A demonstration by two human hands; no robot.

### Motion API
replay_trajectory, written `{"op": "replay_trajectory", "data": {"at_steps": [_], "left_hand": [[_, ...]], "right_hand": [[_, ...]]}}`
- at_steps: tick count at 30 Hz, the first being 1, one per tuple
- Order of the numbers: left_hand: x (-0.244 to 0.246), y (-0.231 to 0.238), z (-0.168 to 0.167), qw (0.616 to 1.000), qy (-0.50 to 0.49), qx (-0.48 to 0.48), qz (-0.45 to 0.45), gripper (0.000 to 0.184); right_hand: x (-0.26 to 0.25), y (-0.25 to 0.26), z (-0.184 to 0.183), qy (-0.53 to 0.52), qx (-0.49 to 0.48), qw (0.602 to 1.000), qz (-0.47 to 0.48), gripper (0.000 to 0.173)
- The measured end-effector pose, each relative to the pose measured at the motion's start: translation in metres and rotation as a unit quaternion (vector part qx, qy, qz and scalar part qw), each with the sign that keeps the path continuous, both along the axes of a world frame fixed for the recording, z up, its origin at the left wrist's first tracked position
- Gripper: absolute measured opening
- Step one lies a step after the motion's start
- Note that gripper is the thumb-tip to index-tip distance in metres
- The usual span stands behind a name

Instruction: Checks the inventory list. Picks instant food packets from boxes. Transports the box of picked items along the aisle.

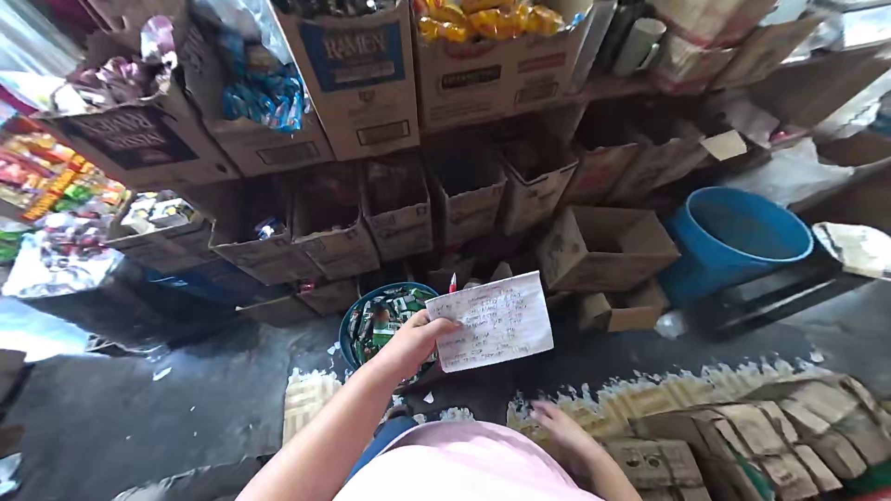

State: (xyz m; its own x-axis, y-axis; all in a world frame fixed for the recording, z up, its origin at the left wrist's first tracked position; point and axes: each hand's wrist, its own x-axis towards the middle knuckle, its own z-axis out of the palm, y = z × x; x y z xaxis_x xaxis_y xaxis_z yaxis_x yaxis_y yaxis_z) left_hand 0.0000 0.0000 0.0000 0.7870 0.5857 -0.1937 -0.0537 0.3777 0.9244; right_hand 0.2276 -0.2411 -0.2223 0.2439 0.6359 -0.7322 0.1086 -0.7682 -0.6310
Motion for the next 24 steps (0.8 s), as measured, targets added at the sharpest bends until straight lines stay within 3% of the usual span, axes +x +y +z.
{"op": "replay_trajectory", "data": {"at_steps": [3, 5, 7, 9, 11, 16, 21, 24], "left_hand": [[0.004, -0.002, 0.001, 1.000, 0.001, -0.008, -0.004, 0.022], [0.005, -0.001, 0.001, 1.000, 0.011, 0.002, -0.006, 0.023], [0.006, 0.001, 0.003, 1.000, 0.026, 0.010, -0.001, 0.023], [0.004, 0.005, 0.008, 0.999, 0.036, 0.022, 0.007, 0.023], [0.001, 0.013, 0.012, 0.999, 0.036, 0.023, 0.002, 0.023], [-0.012, 0.023, 0.010, 1.000, 0.011, 0.023, -0.005, 0.022], [-0.036, 0.039, 0.014, 0.998, 0.017, -0.016, 0.054, 0.024], [-0.047, 0.049, 0.013, 0.994, -0.011, -0.071, 0.085, 0.025]], "right_hand": [[-0.032, 0.076, 0.081, 0.029, 0.199, 0.974, 0.104, 0.048], [-0.065, 0.112, 0.135, 0.122, 0.301, 0.945, 0.038, 0.031], [-0.088, 0.134, 0.160, 0.221, 0.340, 0.910, -0.089, 0.025], [-0.100, 0.143, 0.169, 0.255, 0.340, 0.887, -0.181, 0.030], [-0.107, 0.151, 0.169, 0.258, 0.348, 0.876, -0.212, 0.031], [-0.123, 0.154, 0.174, 0.143, 0.395, 0.890, -0.179, 0.039], [-0.116, 0.166, 0.183, 0.153, 0.419, 0.873, -0.196, 0.022], [-0.085, 0.167, 0.187, 0.133, 0.445, 0.857, -0.223, 0.033]]}}
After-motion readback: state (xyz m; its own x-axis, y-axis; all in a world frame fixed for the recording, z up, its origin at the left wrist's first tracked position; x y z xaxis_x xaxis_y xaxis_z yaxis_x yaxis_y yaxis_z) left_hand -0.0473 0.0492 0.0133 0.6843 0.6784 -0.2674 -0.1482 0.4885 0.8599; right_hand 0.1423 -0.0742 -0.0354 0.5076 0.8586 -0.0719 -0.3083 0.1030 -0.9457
